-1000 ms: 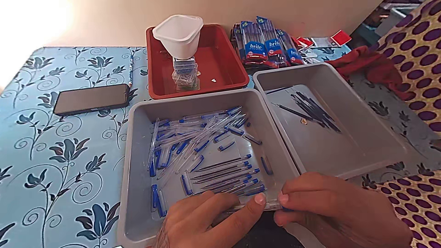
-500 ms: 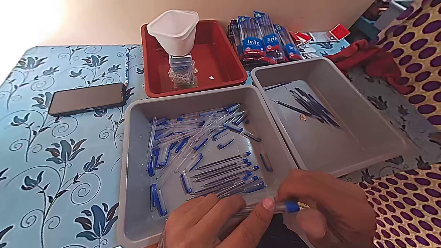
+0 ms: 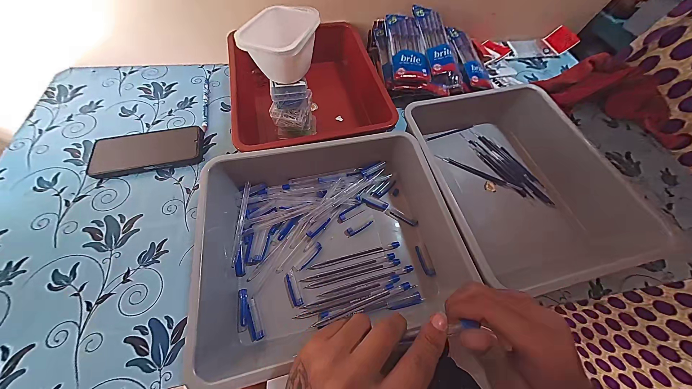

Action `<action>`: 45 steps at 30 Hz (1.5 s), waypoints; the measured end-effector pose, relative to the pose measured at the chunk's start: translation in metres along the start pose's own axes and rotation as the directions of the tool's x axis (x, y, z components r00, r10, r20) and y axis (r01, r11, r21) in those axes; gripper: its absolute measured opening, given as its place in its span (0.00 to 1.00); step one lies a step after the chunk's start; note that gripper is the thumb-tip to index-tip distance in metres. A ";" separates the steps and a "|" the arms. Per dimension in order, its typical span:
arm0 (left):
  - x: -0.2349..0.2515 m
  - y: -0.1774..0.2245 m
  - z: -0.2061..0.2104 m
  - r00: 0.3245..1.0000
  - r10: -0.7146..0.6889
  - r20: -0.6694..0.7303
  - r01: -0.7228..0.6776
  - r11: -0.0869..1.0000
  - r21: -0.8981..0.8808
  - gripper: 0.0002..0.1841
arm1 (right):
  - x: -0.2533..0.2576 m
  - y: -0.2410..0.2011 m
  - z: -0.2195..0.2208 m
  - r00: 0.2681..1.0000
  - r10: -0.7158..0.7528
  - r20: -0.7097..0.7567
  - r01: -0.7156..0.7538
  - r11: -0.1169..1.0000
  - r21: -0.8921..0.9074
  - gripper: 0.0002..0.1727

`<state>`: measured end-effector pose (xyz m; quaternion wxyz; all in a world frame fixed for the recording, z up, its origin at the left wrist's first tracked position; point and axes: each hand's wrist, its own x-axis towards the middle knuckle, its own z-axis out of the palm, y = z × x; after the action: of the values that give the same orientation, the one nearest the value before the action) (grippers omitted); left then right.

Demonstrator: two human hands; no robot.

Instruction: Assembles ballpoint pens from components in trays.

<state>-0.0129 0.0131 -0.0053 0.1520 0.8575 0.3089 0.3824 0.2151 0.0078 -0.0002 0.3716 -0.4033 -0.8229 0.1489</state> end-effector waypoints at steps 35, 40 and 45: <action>0.036 -0.034 0.018 0.977 -0.187 0.106 0.147 0.941 0.303 0.14 | -0.007 0.045 -0.014 0.975 0.105 -0.196 -0.127 0.987 -0.101 0.25; 0.047 -0.065 0.019 0.867 -0.324 0.379 0.187 0.916 0.356 0.08 | -0.013 0.047 -0.009 0.961 0.122 -0.248 -0.152 0.983 -0.105 0.20; 0.058 -0.077 0.021 0.844 -0.287 0.454 0.105 0.917 0.386 0.06 | -0.012 0.046 -0.004 0.965 0.116 -0.236 -0.169 0.962 -0.216 0.19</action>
<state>0.0010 0.1092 -0.0245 0.1125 0.9033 0.4083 0.0683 0.2482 0.0275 -0.0280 0.3988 -0.5168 -0.7569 0.0317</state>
